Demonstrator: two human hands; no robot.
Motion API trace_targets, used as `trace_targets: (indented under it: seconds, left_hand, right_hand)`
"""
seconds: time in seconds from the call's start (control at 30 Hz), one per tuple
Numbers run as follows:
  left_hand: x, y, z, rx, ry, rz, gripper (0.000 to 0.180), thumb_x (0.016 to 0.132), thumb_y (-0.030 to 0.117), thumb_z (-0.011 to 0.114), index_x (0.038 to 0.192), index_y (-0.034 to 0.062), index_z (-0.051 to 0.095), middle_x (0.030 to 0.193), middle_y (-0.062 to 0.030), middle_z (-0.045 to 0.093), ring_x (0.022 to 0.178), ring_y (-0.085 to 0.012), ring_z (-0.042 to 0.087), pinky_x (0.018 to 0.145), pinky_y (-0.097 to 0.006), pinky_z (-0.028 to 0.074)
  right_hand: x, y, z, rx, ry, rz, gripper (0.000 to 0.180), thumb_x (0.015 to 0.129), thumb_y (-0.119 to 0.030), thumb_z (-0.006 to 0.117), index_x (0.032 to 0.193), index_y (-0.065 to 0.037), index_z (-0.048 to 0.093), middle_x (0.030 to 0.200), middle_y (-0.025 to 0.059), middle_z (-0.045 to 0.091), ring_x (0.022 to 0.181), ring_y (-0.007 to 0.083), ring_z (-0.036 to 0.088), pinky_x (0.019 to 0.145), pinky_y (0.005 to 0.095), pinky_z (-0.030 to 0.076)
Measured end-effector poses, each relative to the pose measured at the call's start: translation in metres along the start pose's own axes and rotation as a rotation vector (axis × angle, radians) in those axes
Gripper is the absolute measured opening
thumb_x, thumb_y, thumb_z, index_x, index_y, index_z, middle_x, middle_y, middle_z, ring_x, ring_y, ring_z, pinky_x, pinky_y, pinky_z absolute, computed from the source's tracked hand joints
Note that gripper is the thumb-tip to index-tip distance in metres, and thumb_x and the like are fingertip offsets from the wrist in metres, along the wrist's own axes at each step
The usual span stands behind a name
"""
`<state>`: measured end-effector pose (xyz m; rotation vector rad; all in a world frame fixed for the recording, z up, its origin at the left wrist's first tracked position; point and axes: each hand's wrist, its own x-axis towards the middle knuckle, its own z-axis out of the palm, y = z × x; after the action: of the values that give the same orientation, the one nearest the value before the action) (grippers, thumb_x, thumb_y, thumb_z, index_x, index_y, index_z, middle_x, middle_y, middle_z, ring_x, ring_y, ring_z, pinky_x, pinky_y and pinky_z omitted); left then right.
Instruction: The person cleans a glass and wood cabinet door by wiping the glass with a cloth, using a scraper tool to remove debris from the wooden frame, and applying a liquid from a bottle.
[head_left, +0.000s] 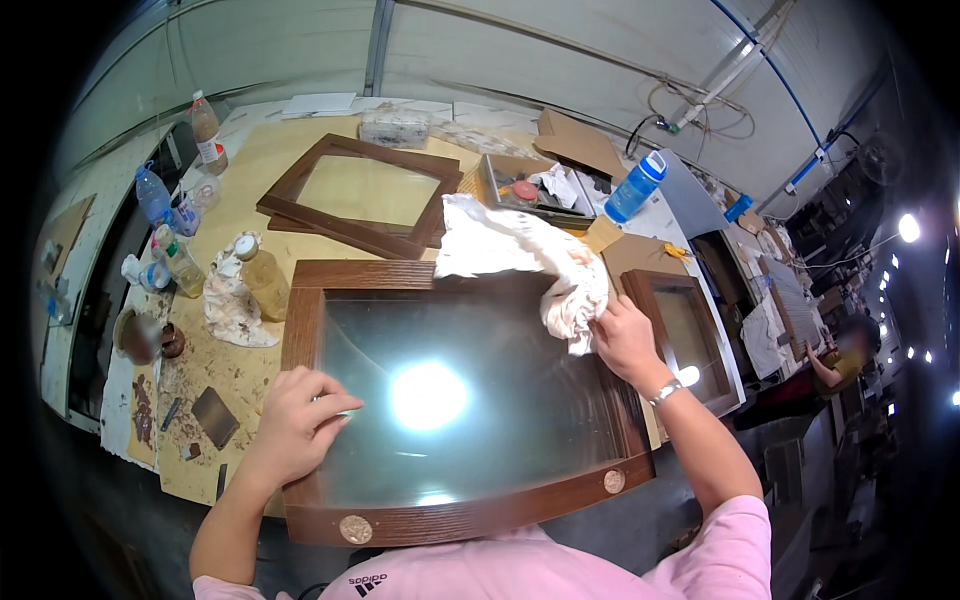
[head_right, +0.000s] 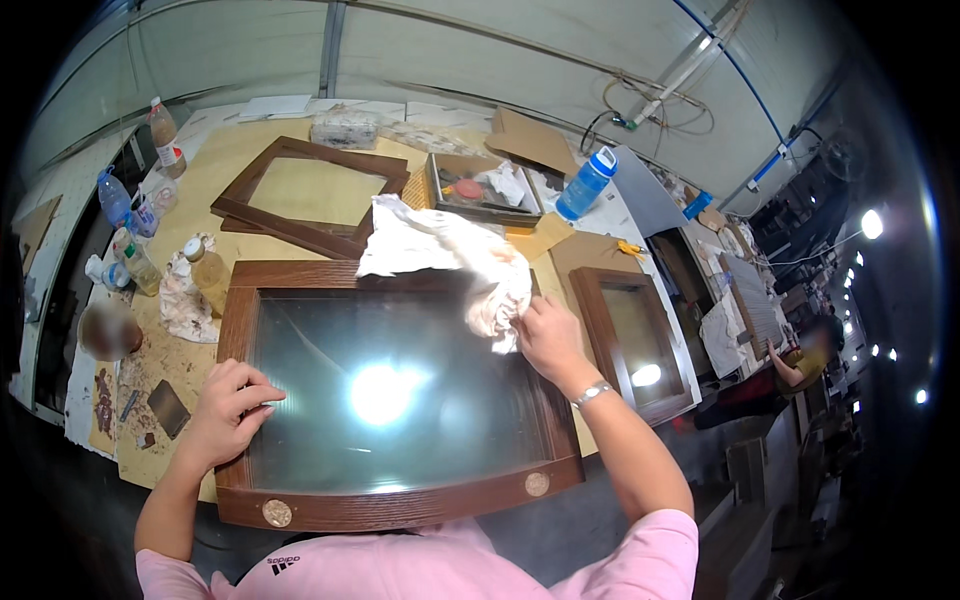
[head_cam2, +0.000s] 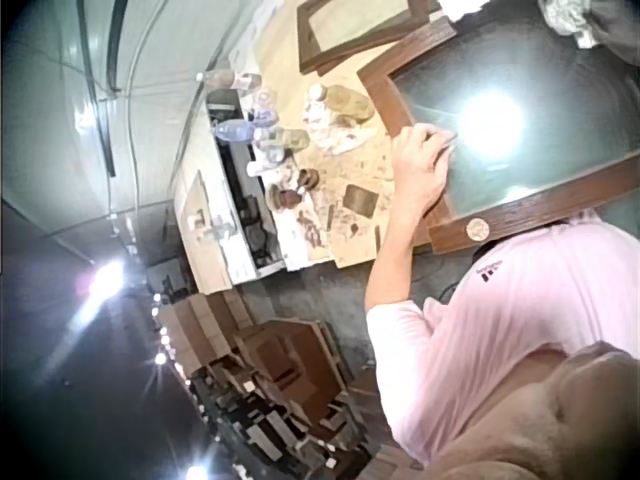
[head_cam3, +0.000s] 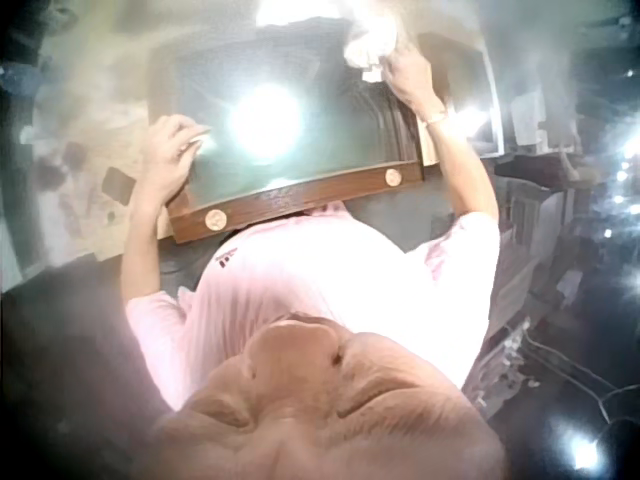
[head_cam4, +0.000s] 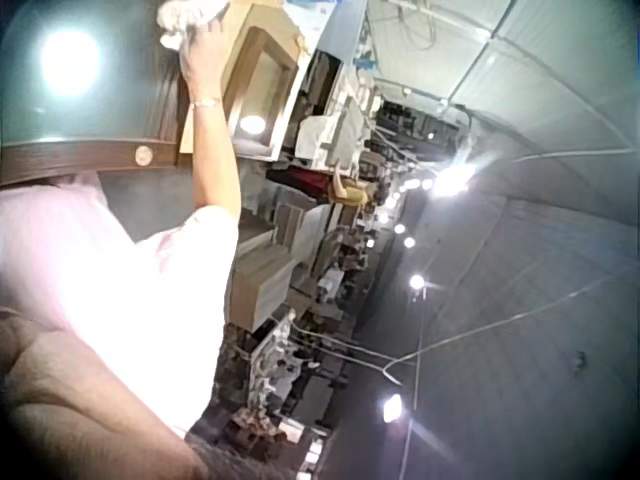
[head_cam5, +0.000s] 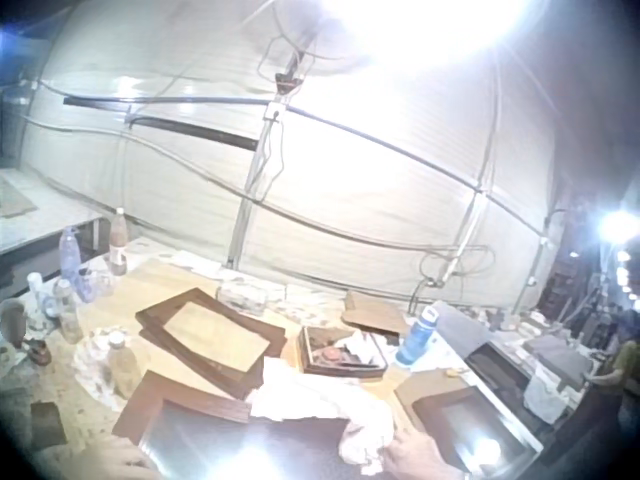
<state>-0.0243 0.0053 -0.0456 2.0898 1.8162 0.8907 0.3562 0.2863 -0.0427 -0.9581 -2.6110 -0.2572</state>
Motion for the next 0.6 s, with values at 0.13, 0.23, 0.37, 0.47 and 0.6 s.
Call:
trace_targets:
  seconds: [0.13,0.23,0.37,0.47,0.6]
  left_hand:
    - [0.019,0.018,0.003,-0.048,0.07,-0.024,0.05,0.075,0.009,0.078,0.124,0.0098,0.067,0.115,-0.0111,0.064,0.11,-0.0323,0.057,0.095,-0.043,0.045]
    - [0.065,0.06,0.016,-0.145,0.143,0.133,0.066,0.073,0.012,0.08,0.135,0.0075,0.059,0.126,-0.0175,0.06,0.124,-0.0369,0.053,0.103,-0.046,0.043]
    - [0.094,0.058,0.029,-0.221,-0.274,0.103,0.059,0.075,0.007,0.077,0.132,0.0052,0.061,0.121,-0.0165,0.067,0.103,-0.0263,0.067,0.088,-0.039,0.055]
    - [0.119,0.059,0.018,-0.887,-0.135,-0.234,0.037,0.076,-0.004,0.064,0.112,-0.0029,0.069,0.098,-0.0092,0.074,0.086,-0.0146,0.07,0.085,-0.034,0.058]
    - [0.204,0.053,0.009,-0.788,0.137,-0.143,0.052,0.087,0.003,0.064,0.136,0.004,0.05,0.111,-0.0116,0.067,0.099,-0.0171,0.067,0.083,-0.031,0.058]
  right_hand:
    - [0.01,-0.055,-0.029,0.325,-0.037,-0.104,0.021,0.086,-0.009,0.067,0.106,-0.007,0.071,0.101,0.0113,0.067,0.098,0.0325,0.062,0.083,0.0412,0.054]
    - [0.022,-0.119,-0.035,0.756,-0.187,-0.277,0.022,0.088,-0.014,0.067,0.109,-0.007,0.07,0.113,0.0139,0.065,0.11,0.0338,0.061,0.093,0.0428,0.052]
    - [0.012,-0.094,-0.045,0.665,-0.19,-0.387,0.033,0.086,-0.019,0.07,0.116,-0.005,0.067,0.129,0.0155,0.06,0.12,0.0342,0.057,0.103,0.0462,0.046]
    - [-0.013,-0.007,-0.014,0.354,0.02,0.108,0.048,0.084,-0.022,0.074,0.125,0.001,0.062,0.125,0.0205,0.061,0.12,0.0372,0.055,0.106,0.0458,0.044]
    - [-0.027,0.041,0.021,0.468,-0.241,0.678,0.06,0.101,-0.036,0.054,0.137,0.011,0.045,0.121,0.0362,0.06,0.119,0.0471,0.057,0.104,0.049,0.045]
